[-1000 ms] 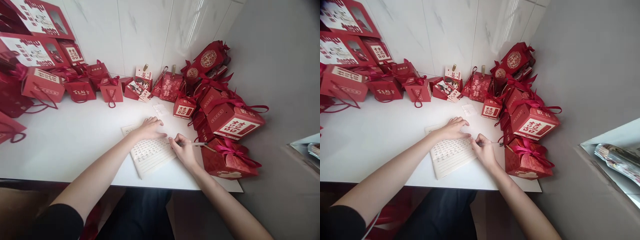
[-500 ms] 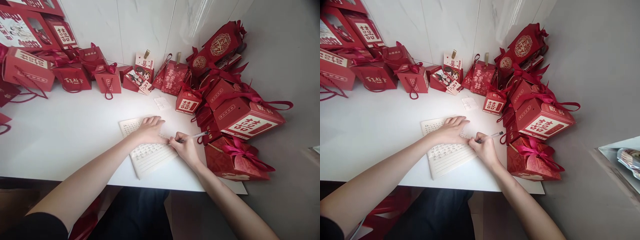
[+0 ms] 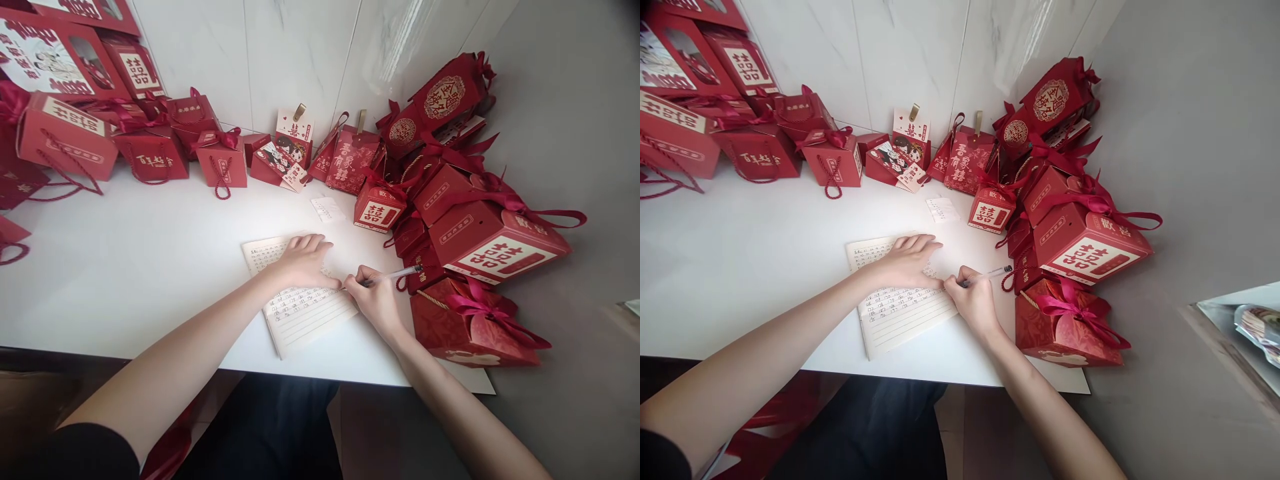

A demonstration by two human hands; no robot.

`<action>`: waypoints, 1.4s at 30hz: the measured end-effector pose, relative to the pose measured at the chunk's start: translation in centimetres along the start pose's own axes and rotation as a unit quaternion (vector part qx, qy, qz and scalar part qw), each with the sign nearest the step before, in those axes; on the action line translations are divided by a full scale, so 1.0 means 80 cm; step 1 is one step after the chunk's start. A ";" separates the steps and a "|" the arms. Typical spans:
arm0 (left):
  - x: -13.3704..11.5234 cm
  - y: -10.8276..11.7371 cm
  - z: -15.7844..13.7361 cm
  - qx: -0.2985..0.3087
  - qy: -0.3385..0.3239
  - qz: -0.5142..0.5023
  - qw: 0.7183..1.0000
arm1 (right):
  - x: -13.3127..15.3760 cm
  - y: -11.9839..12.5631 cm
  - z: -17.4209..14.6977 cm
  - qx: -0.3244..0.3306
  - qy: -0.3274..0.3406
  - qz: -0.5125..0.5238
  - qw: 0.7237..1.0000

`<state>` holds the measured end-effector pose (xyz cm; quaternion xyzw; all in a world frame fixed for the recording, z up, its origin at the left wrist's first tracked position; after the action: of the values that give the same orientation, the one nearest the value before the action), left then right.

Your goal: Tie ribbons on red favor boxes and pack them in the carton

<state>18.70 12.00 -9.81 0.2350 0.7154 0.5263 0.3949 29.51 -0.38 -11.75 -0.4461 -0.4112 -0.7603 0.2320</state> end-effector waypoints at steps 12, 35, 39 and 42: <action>0.029 0.006 0.016 -0.068 -0.114 -0.193 0.972 | -0.021 0.031 0.018 -0.164 0.109 -0.029 0.980; 0.113 0.020 0.000 -0.436 0.147 -0.436 0.773 | 0.067 0.134 0.003 -0.329 -0.089 -0.478 0.809; 0.113 0.017 -0.010 -0.432 0.134 -0.442 0.775 | 0.062 0.139 0.024 -0.350 -0.121 -0.439 0.819; 0.102 0.018 -0.024 -0.430 0.108 -0.434 0.784 | 0.062 0.137 0.020 -0.366 0.017 -0.367 0.855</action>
<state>12.27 17.52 -10.79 -0.3530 0.4791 0.5742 0.5622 35.70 -5.06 -2.41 -0.3021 -0.2331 -0.8934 -0.2370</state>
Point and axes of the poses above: each hand's wrist, its own z-axis towards the middle knuckle, its own y-axis out of the back of the hand, x = y × z, the point moved 1 cm from there along z, towards the middle knuckle, and after that the axes turned 6 degrees about y, right-handed, at the moved point
